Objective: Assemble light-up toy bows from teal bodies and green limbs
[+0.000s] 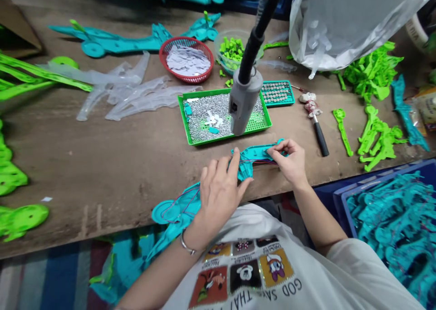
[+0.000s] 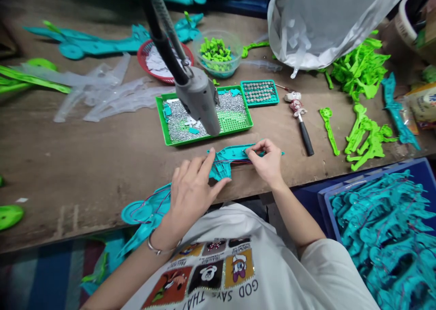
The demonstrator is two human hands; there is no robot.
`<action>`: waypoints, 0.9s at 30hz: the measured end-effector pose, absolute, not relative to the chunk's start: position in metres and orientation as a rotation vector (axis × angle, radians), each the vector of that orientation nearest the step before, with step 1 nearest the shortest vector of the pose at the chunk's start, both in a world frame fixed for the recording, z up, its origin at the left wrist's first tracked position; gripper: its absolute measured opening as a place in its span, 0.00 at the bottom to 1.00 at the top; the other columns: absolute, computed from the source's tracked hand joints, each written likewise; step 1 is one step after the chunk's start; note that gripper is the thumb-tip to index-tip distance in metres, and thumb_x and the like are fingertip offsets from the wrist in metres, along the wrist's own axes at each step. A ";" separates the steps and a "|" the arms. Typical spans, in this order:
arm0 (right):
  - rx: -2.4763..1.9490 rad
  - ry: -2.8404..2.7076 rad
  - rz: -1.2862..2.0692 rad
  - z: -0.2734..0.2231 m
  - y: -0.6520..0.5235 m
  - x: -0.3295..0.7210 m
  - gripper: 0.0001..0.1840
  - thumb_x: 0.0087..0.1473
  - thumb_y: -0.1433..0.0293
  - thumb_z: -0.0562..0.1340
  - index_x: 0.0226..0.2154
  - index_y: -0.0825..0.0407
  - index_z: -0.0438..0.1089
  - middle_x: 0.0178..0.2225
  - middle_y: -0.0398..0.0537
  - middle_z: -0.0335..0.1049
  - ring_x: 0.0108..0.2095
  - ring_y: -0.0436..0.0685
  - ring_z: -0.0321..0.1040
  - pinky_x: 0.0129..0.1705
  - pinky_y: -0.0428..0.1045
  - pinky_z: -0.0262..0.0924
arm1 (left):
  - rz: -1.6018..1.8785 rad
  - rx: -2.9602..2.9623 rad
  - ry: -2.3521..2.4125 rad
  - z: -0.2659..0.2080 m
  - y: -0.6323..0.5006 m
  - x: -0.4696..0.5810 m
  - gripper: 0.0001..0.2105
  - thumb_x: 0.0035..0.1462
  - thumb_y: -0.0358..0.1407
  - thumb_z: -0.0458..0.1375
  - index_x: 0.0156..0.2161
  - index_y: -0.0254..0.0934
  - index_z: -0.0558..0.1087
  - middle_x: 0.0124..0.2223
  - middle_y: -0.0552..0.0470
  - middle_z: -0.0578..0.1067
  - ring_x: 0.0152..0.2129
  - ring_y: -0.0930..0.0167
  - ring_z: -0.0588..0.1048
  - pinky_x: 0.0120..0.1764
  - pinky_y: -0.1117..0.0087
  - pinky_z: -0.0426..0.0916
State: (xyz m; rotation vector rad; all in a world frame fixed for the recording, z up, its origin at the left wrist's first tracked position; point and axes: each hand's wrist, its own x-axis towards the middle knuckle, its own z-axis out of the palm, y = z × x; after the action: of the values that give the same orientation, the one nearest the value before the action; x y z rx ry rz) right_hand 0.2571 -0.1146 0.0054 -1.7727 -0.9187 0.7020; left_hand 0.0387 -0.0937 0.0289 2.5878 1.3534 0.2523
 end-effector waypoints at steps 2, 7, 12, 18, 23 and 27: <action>-1.769 -0.910 0.690 0.002 -0.115 0.255 0.10 0.47 0.66 0.70 0.26 0.49 0.68 0.26 0.42 0.74 0.28 0.51 0.69 0.35 0.49 0.65 | 0.252 2.583 1.357 0.028 -0.094 0.039 0.37 0.64 0.48 0.62 0.72 0.32 0.58 0.53 0.38 0.77 0.45 0.54 0.72 0.44 0.57 0.63; -1.827 -0.947 0.576 -0.003 -0.115 0.248 0.09 0.47 0.67 0.67 0.26 0.48 0.66 0.24 0.39 0.69 0.26 0.51 0.66 0.34 0.49 0.63 | 0.265 2.566 1.354 0.026 -0.095 0.038 0.37 0.64 0.47 0.62 0.71 0.32 0.58 0.53 0.37 0.77 0.46 0.53 0.72 0.44 0.57 0.64; -2.012 -1.298 0.211 0.001 -0.121 0.240 0.05 0.52 0.71 0.63 0.28 0.48 0.66 0.28 0.42 0.74 0.32 0.56 0.71 0.44 0.55 0.61 | 0.260 2.561 1.348 0.024 -0.095 0.037 0.37 0.64 0.47 0.63 0.71 0.32 0.58 0.51 0.37 0.77 0.45 0.53 0.73 0.45 0.57 0.63; -2.138 -1.892 -0.067 0.008 -0.131 0.218 0.11 0.62 0.73 0.56 0.44 0.50 0.73 0.32 0.52 0.77 0.36 0.63 0.69 0.44 0.60 0.54 | 0.278 2.540 1.333 0.016 -0.093 0.033 0.36 0.63 0.45 0.64 0.71 0.33 0.60 0.51 0.37 0.77 0.46 0.53 0.73 0.45 0.57 0.64; -2.100 -1.940 0.073 0.007 -0.133 0.219 0.20 0.62 0.73 0.56 0.55 0.53 0.71 0.38 0.56 0.80 0.40 0.65 0.72 0.48 0.61 0.58 | 0.286 2.469 1.325 0.005 -0.081 0.029 0.37 0.60 0.46 0.67 0.69 0.33 0.63 0.52 0.39 0.78 0.47 0.52 0.74 0.47 0.56 0.66; -1.943 -1.634 0.332 0.015 -0.144 0.258 0.17 0.62 0.73 0.57 0.51 0.48 0.72 0.45 0.49 0.81 0.43 0.60 0.76 0.48 0.57 0.66 | 0.272 2.425 1.225 -0.004 -0.063 0.016 0.39 0.57 0.47 0.70 0.69 0.34 0.64 0.52 0.40 0.78 0.49 0.54 0.74 0.51 0.56 0.67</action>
State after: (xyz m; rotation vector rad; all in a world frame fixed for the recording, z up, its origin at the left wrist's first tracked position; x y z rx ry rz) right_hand 0.2575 -0.1436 0.0149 -1.9434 -1.6342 0.3319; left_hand 0.0157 -0.0625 -0.0039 2.4250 1.2253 0.2719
